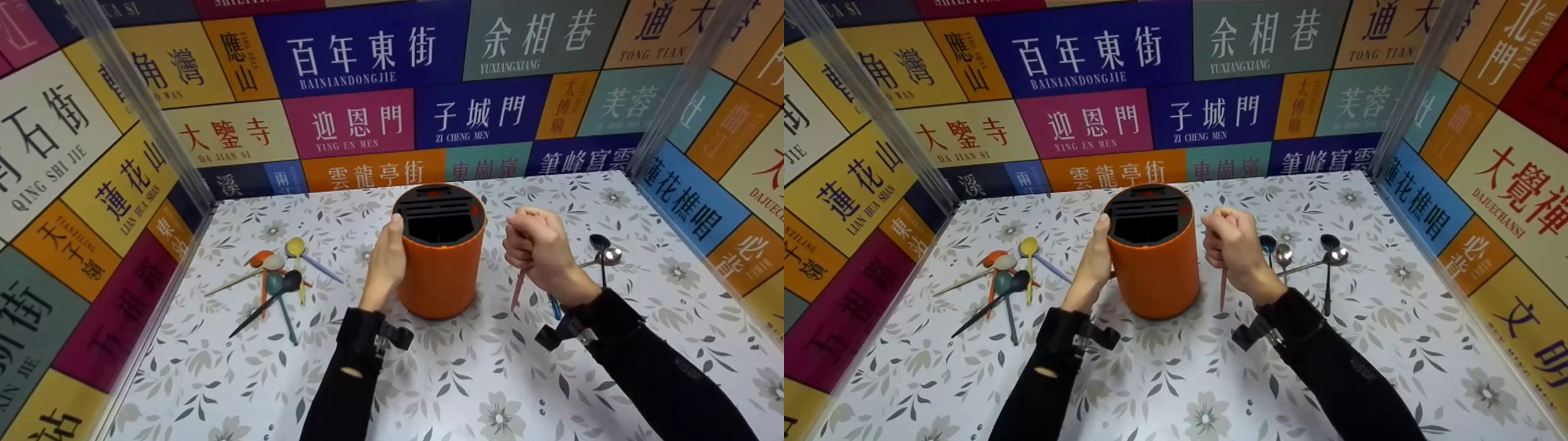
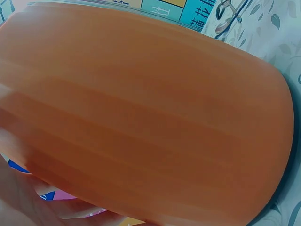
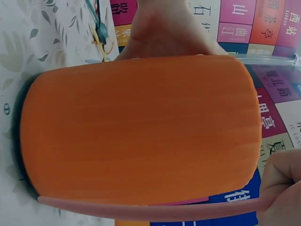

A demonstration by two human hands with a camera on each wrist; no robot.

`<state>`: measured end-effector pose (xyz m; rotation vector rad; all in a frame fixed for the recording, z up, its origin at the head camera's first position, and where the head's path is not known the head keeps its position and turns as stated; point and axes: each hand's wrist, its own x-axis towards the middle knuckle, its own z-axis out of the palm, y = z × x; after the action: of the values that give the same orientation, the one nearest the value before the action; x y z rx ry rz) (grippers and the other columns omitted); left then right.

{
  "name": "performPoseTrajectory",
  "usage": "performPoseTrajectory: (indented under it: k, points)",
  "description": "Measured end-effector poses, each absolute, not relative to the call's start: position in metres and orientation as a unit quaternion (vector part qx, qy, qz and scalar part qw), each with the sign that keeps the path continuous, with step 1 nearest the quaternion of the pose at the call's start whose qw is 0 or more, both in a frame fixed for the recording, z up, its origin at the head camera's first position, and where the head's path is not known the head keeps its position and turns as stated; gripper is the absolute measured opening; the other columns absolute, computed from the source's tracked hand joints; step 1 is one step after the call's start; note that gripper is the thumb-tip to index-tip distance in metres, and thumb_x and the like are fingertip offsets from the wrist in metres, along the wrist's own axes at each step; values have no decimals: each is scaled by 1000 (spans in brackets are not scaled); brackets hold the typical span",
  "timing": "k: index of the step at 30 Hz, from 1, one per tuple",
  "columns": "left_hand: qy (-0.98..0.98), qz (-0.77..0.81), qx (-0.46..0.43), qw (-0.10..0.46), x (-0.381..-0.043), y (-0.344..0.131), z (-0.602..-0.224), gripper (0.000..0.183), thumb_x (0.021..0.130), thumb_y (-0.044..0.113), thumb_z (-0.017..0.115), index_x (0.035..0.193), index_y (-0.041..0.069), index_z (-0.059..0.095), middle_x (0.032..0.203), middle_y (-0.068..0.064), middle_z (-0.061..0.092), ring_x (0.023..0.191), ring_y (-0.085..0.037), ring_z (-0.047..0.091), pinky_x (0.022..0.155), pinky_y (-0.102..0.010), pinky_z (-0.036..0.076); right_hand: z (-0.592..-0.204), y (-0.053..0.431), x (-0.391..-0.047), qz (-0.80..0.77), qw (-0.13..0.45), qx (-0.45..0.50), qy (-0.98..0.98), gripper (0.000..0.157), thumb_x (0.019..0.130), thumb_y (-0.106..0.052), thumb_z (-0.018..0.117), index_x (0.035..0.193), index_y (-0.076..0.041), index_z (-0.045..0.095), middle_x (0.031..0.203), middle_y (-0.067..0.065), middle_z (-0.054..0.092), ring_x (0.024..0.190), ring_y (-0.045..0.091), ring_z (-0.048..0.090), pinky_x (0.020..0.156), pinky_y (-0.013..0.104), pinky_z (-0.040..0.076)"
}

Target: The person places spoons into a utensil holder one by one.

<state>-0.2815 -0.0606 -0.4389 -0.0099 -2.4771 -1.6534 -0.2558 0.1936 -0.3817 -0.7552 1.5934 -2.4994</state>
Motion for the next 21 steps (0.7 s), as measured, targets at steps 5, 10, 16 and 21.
performPoseTrajectory:
  k: [5,10,16,21]
  points:
    - [-828,-555,-2,78,-281,-61,-439,73,111,58,20,155,8,49,156,-13,51,143,-34,47,118,-49,36,-364,186,-251,-816,32,-257,517,44,107,-3,39,64,-11,30,54,0,20,43,10,11,38,25,7]
    - [-827,-557,-6,80,-282,-61,-439,72,111,56,20,154,7,50,155,-14,52,142,-34,48,118,-49,36,-346,180,-246,-813,19,-277,512,43,107,-3,39,65,-12,31,55,0,22,44,10,12,37,25,7]
    - [-827,-554,-17,91,-283,-62,-441,70,112,52,21,153,3,51,154,-17,53,142,-35,48,118,-49,37,-325,175,-242,-821,13,-296,489,44,106,-4,40,65,-12,28,55,-2,24,44,9,13,36,23,8]
    - [-825,-557,-18,90,-282,-61,-440,71,112,53,21,154,4,50,155,-17,52,143,-36,48,118,-50,36,-304,171,-241,-834,-1,-304,461,45,104,-3,44,64,-12,24,54,-2,24,43,9,14,35,22,10]
